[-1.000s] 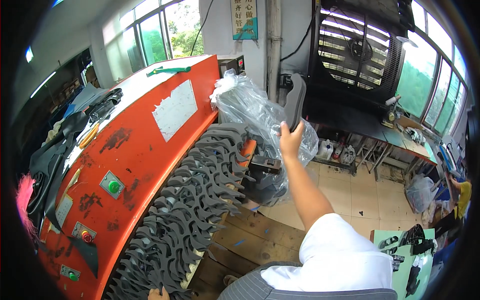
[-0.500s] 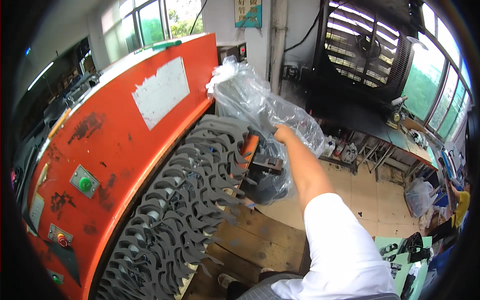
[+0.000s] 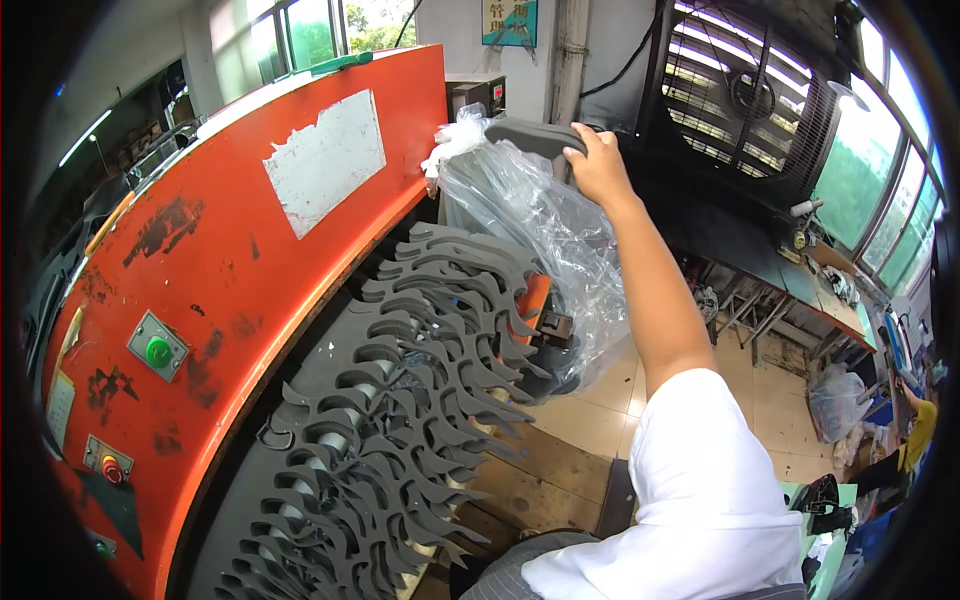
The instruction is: Operating a hydraulic clicking machine to cut shoe parts from material using a metal die.
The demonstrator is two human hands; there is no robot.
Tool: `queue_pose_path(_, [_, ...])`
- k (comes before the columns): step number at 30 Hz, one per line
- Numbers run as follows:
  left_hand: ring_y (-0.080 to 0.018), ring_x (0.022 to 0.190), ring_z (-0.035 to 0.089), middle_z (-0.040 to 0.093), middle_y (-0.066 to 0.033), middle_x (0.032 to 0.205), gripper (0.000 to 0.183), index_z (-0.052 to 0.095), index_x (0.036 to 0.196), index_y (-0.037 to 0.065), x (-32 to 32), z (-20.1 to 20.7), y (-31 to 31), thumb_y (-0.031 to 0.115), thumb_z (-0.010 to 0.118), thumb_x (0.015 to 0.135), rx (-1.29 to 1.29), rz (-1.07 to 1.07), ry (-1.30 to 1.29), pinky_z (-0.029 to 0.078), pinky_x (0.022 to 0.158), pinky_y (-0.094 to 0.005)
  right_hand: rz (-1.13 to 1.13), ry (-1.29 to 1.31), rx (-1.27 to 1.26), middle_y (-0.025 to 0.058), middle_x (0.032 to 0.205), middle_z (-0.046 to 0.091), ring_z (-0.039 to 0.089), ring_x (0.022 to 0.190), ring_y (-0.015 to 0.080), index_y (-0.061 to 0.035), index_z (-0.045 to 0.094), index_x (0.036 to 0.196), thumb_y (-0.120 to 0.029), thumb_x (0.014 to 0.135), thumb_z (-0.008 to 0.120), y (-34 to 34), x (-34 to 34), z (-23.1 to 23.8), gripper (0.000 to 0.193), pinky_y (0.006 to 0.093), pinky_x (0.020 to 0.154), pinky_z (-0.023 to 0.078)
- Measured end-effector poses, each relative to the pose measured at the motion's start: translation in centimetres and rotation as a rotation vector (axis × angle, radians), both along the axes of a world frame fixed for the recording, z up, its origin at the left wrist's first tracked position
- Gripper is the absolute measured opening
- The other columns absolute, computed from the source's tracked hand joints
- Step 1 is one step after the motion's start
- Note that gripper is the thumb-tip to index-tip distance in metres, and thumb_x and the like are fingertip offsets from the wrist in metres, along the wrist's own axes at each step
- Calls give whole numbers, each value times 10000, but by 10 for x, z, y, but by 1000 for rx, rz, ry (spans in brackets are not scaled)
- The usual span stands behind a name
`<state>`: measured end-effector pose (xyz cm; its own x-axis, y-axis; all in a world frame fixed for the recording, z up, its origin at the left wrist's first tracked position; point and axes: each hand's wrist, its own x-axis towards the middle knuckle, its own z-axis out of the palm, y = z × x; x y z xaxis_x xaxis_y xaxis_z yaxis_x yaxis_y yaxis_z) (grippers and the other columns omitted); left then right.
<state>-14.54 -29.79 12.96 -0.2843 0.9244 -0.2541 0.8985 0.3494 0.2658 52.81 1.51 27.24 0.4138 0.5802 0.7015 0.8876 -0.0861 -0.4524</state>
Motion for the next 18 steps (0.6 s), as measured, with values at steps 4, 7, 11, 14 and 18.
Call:
queue_pose_path(4, [-451,753,613,629,-263,766,427,641,806,-44,-6,0,7,379,609,855,-9,-24,-84,454,667,-479,-67,46,71,241,1224,502,536,1105,416,-74,514,1269,-125,848,646,77,24,-44,444,437,953,441])
queue_pose_path(7, [-452,717,606,611,-274,726,409,630,784,-52,-8,6,20,353,617,844,-63,-6,-117,443,650,-480,-38,143,-192,234,1235,503,543,1093,411,-57,536,1219,-119,840,657,111,33,-70,402,442,950,439])
queue_pose_path(11, [-459,718,601,597,-297,736,390,619,771,-62,-8,10,33,322,615,836,-159,-25,-87,435,640,-486,-150,83,-273,218,1279,477,511,1156,409,-116,562,1256,-63,822,627,151,25,-97,442,432,949,444])
queue_pose_path(14, [-469,713,595,582,-310,731,383,611,758,-69,-13,15,43,307,610,831,-224,-79,-78,429,623,-489,-299,-82,-255,238,1383,369,390,1254,433,-148,461,1375,-86,814,590,179,-1,-107,579,475,1025,373])
queue_pose_path(18, [-461,766,623,620,-282,754,431,626,801,-63,-31,35,67,363,582,853,-528,-183,-161,463,646,-478,-204,-192,-97,226,1470,280,298,1316,438,-153,378,1444,-184,766,668,202,-69,-103,738,512,1060,334])
